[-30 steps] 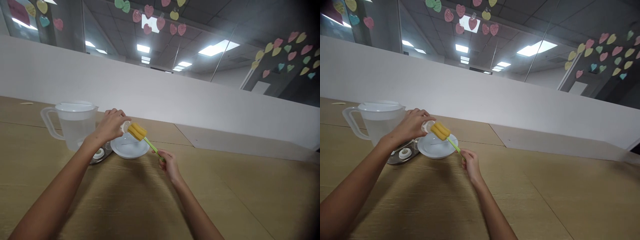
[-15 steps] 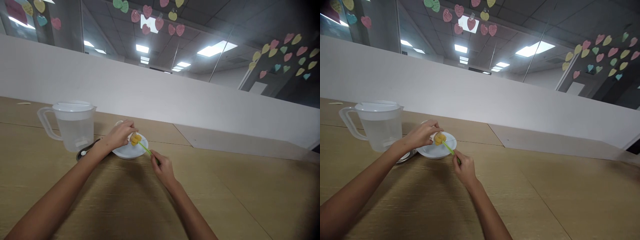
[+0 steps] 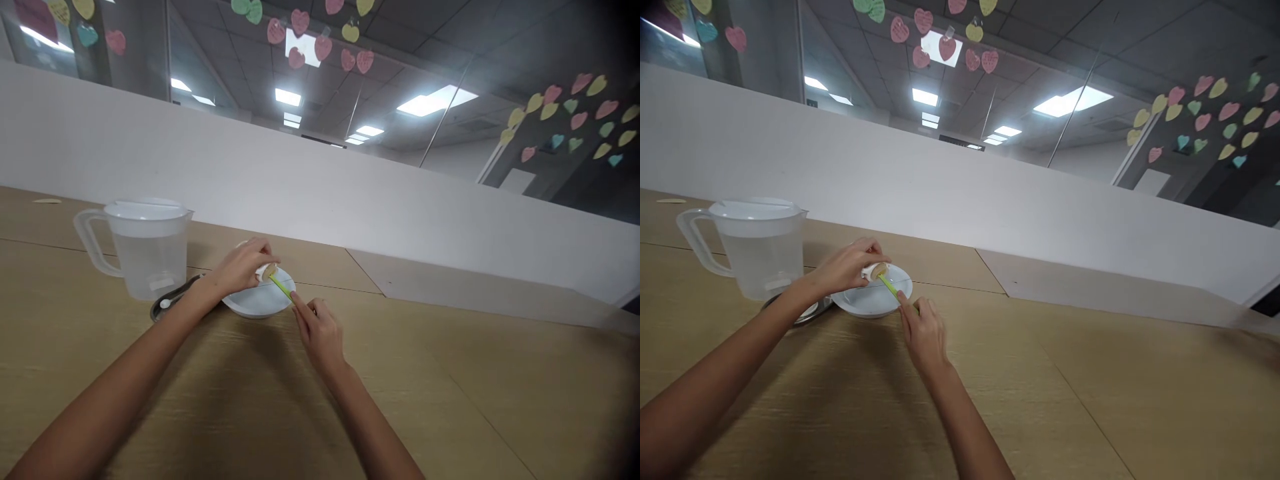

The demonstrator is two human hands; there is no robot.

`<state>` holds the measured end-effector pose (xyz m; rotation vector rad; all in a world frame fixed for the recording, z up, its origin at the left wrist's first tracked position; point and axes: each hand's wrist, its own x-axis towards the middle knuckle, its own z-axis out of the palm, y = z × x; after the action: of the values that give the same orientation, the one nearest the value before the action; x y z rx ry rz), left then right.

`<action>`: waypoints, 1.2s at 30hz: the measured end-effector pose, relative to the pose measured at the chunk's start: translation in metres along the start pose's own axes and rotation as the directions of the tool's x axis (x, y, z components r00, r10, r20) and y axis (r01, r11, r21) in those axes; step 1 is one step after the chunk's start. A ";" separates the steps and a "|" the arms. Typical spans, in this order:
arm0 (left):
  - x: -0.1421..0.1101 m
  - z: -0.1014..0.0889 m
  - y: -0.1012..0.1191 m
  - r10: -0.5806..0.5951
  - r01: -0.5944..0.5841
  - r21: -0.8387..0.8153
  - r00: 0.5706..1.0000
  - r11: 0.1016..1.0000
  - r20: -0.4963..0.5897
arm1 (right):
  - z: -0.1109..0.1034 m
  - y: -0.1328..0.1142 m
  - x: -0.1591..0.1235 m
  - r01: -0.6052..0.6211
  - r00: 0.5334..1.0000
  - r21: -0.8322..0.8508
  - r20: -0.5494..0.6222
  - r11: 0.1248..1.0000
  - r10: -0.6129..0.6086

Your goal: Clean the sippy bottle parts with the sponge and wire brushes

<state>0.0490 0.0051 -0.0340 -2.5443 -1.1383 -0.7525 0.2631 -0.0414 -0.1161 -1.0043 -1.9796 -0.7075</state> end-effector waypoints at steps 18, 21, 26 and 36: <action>-0.015 -0.002 -0.042 0.015 0.043 0.360 0.988 0.932 -0.156 | -0.010 0.014 -0.004 -0.444 0.763 0.562 -0.170 0.698 0.623; -0.011 0.001 -0.017 0.175 -0.140 0.388 0.983 0.911 -0.058 | -0.009 0.013 -0.002 -0.483 0.723 0.599 -0.139 0.639 0.677; -0.002 0.015 0.014 0.248 -0.219 0.466 0.969 0.857 -0.001 | -0.006 0.015 0.000 -0.535 0.627 0.661 -0.107 0.527 0.771; -0.011 -0.004 0.011 0.232 -0.186 0.492 0.972 0.850 -0.035 | -0.004 0.015 0.001 -0.533 0.599 0.687 -0.105 0.494 0.794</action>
<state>0.0500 -0.0107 -0.0362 -2.1336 -0.8640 -0.4509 0.2771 -0.0357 -0.1116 -1.0135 -1.1056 0.1804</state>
